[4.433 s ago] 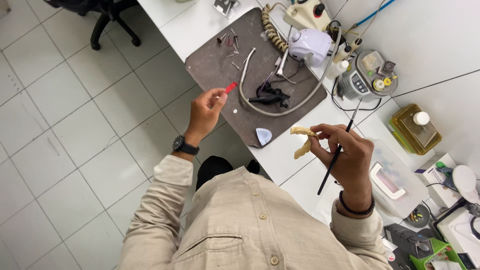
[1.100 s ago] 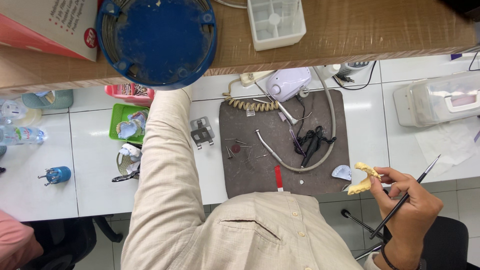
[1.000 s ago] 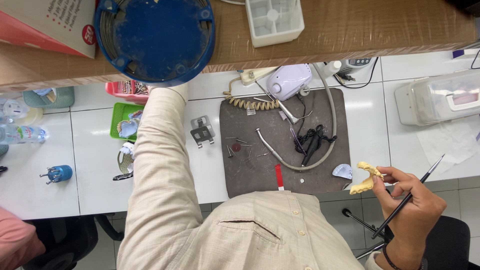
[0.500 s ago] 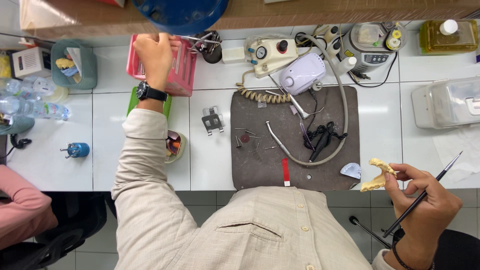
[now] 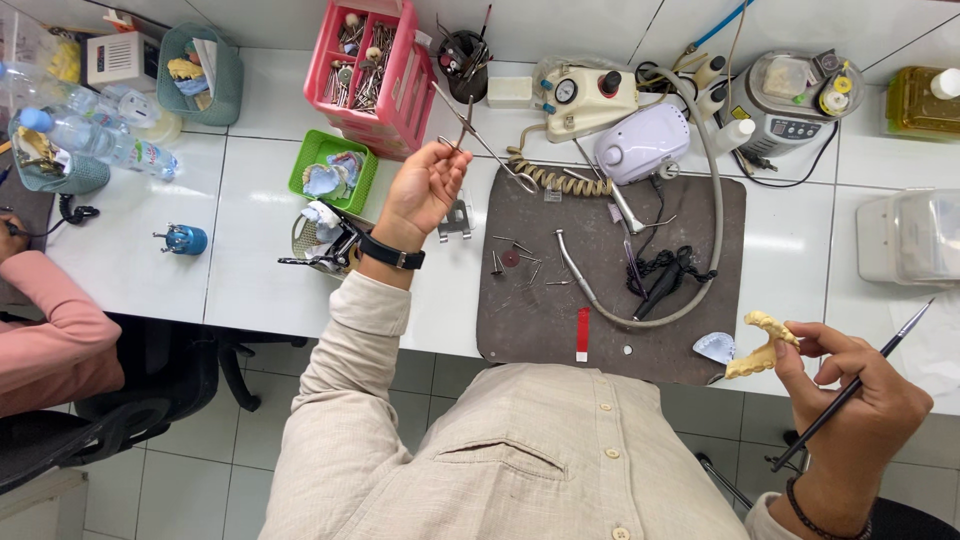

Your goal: The person applies porcelain with a brush onto small dental crown copings held with forceps over a glass slab, building up ceramic on each unit. They set finished units on the bench, pick up a denture model to check it, and continue shaping and adding material to the crowns with the brush and forceps.

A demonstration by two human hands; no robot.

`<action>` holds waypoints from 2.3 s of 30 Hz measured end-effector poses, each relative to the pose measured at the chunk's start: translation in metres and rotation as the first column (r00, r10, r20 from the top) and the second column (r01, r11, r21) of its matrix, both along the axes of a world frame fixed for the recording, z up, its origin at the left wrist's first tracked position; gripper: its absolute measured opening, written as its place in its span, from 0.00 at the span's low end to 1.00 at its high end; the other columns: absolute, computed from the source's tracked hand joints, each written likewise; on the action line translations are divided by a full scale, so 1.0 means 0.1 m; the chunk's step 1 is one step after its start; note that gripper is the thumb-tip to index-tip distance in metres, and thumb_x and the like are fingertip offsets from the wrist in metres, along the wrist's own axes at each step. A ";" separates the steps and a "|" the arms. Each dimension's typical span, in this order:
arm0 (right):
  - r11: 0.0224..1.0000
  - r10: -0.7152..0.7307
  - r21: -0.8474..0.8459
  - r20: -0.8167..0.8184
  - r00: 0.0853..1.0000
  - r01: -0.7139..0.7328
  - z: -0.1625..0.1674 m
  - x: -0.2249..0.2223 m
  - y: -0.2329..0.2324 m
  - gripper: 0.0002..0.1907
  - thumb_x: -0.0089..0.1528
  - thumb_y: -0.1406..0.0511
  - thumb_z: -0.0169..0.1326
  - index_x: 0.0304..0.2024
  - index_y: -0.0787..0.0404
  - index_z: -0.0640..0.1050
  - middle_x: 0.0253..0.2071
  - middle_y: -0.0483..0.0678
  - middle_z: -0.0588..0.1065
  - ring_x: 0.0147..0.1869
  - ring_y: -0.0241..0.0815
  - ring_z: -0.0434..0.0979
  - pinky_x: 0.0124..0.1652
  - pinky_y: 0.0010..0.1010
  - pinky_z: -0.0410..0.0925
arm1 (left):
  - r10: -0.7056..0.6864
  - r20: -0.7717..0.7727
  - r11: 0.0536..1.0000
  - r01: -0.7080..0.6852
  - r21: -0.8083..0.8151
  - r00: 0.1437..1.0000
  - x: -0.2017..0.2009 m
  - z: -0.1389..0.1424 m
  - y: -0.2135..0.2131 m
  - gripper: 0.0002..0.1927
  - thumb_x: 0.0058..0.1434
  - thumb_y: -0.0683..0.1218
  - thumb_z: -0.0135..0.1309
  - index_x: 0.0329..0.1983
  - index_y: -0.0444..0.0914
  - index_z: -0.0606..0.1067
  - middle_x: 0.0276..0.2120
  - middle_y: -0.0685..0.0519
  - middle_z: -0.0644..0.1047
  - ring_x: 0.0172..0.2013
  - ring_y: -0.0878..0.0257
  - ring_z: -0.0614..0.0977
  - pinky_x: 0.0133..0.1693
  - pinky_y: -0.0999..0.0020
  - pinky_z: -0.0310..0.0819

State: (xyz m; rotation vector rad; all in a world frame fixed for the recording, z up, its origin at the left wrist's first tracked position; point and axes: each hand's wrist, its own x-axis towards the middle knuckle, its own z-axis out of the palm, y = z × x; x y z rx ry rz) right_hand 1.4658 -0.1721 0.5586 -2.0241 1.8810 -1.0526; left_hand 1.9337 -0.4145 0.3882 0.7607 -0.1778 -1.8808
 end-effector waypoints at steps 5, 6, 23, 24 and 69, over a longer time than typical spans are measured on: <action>1.000 0.017 -0.004 -0.005 1.000 -0.017 -0.03 -0.08 0.08 0.23 0.72 0.72 0.67 0.28 0.64 0.67 0.43 0.64 0.80 0.48 0.45 0.85 0.40 0.20 0.75 | -0.043 -0.038 0.999 0.044 0.026 0.998 -0.28 0.05 0.20 0.07 0.69 0.42 0.49 0.40 0.31 0.73 0.39 0.45 0.80 0.33 0.64 0.84 0.36 0.77 0.82; 1.000 0.026 -0.015 0.000 1.000 -0.026 -0.05 -0.10 0.09 0.23 0.72 0.72 0.67 0.28 0.64 0.67 0.42 0.63 0.80 0.48 0.45 0.85 0.41 0.20 0.75 | -0.047 -0.039 0.999 0.047 0.018 0.998 -0.31 0.09 0.21 0.08 0.69 0.42 0.49 0.40 0.30 0.73 0.38 0.45 0.80 0.33 0.64 0.84 0.36 0.77 0.82; 0.990 -0.135 0.028 -0.017 0.991 0.135 -0.24 -0.43 0.34 0.20 0.70 0.71 0.64 0.28 0.64 0.67 0.42 0.63 0.80 0.50 0.45 0.86 0.42 0.22 0.76 | 0.714 0.363 0.653 0.381 -0.655 -0.599 -0.04 0.87 -1.47 0.09 0.67 0.45 0.61 0.31 0.39 0.76 0.27 0.50 0.83 0.32 0.50 0.85 0.36 0.56 0.78; 0.990 -0.138 0.020 0.003 0.990 0.138 -0.26 -0.43 0.35 0.21 0.71 0.71 0.63 0.28 0.63 0.67 0.43 0.62 0.80 0.51 0.44 0.86 0.44 0.21 0.77 | 0.729 0.350 0.659 0.467 -0.589 -0.588 -0.10 0.84 -1.57 0.06 0.68 0.44 0.59 0.35 0.38 0.76 0.31 0.48 0.82 0.36 0.47 0.83 0.40 0.54 0.77; 0.993 0.119 -0.011 -0.004 0.993 -0.119 0.02 0.12 -0.52 0.18 0.69 0.73 0.67 0.31 0.67 0.70 0.42 0.63 0.80 0.45 0.44 0.85 0.38 0.22 0.75 | -0.386 -0.132 0.923 0.381 -0.061 0.913 -0.71 0.29 1.34 0.08 0.74 0.41 0.44 0.37 0.35 0.69 0.48 0.31 0.79 0.50 0.41 0.84 0.57 0.53 0.79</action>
